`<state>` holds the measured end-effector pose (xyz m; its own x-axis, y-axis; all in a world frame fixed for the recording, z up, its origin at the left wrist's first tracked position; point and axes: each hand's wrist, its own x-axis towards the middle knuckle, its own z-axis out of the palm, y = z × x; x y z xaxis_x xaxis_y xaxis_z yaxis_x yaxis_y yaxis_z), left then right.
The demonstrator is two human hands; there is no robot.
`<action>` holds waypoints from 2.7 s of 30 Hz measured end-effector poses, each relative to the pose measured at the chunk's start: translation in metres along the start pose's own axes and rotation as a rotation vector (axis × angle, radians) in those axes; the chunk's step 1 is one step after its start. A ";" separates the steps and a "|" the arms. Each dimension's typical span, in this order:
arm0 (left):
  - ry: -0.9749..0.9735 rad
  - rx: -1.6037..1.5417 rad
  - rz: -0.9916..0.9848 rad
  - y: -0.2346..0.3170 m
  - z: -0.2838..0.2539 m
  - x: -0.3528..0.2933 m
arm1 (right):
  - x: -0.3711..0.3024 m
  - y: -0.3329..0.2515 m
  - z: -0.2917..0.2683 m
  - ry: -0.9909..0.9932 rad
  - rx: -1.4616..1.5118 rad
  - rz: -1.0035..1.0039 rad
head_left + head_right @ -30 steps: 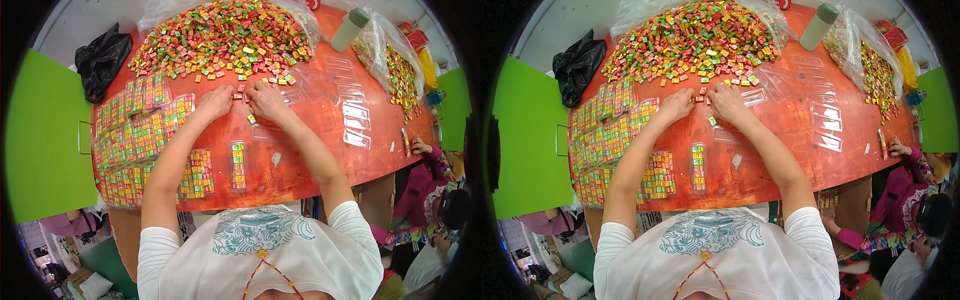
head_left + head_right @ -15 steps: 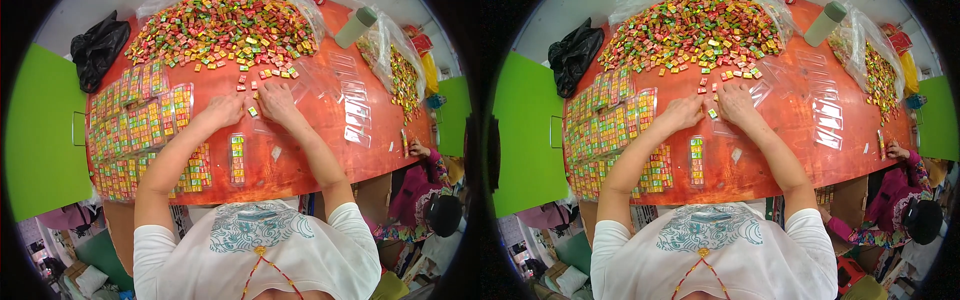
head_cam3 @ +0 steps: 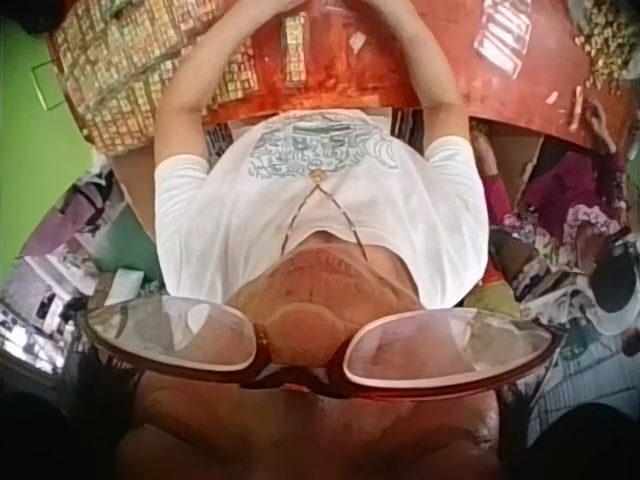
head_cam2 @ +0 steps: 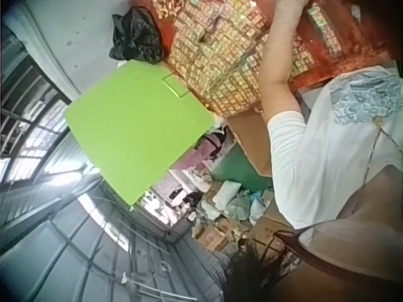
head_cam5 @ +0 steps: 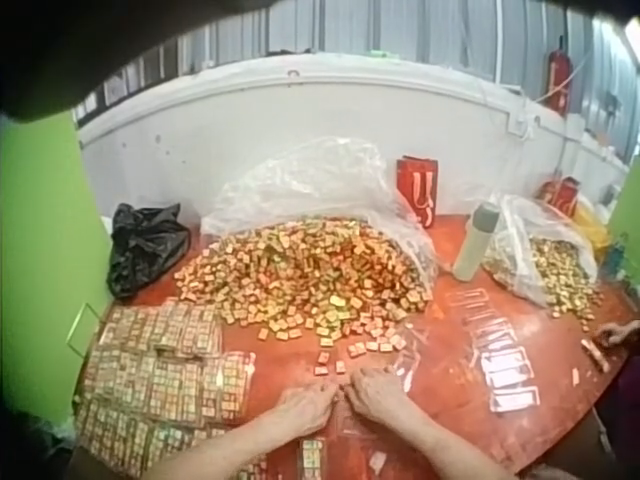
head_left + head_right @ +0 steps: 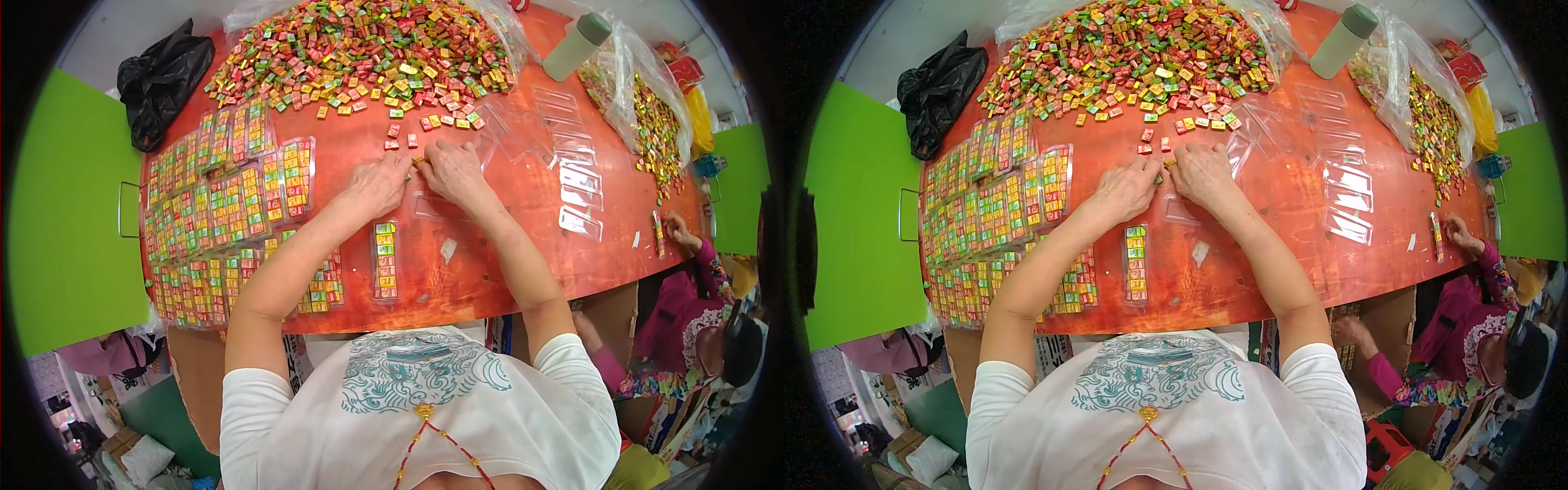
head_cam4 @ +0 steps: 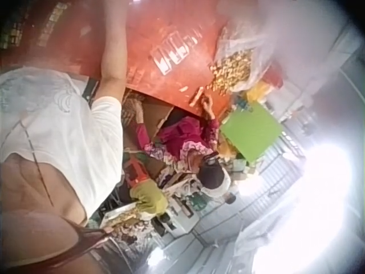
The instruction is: Pack small colorful plastic square blocks into transparent plastic sleeves and then organize those sleeves into a cardboard box.
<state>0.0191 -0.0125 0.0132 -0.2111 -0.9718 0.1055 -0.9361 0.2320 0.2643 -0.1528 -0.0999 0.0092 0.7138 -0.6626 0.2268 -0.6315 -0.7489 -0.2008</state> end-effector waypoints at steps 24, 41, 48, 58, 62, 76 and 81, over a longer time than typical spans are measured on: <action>0.025 0.125 -0.306 -0.092 -0.013 0.050 | -0.005 -0.010 0.004 0.039 0.058 0.006; -0.158 0.084 -0.370 -0.045 -0.025 0.007 | 0.032 -0.036 0.017 0.153 -0.066 -0.084; -0.020 0.057 -0.259 -0.054 -0.015 -0.007 | 0.033 -0.015 0.018 0.213 0.012 -0.047; -0.183 0.009 -0.184 -0.024 -0.027 -0.014 | -0.003 -0.005 0.009 0.121 0.016 -0.200; -0.217 -0.039 -0.217 -0.021 -0.035 -0.014 | -0.003 -0.008 0.002 0.114 0.040 -0.184; 0.021 0.043 -0.365 -0.058 -0.015 0.013 | 0.069 -0.012 0.027 0.161 -0.006 -0.271; -0.044 0.105 -0.319 -0.051 -0.036 -0.027 | 0.040 0.002 0.004 0.134 0.052 -0.164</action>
<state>0.0830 0.0030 0.0318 0.0873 -0.9961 -0.0089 -0.9803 -0.0875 0.1771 -0.1238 -0.1278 0.0141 0.7564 -0.5289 0.3848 -0.4916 -0.8478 -0.1989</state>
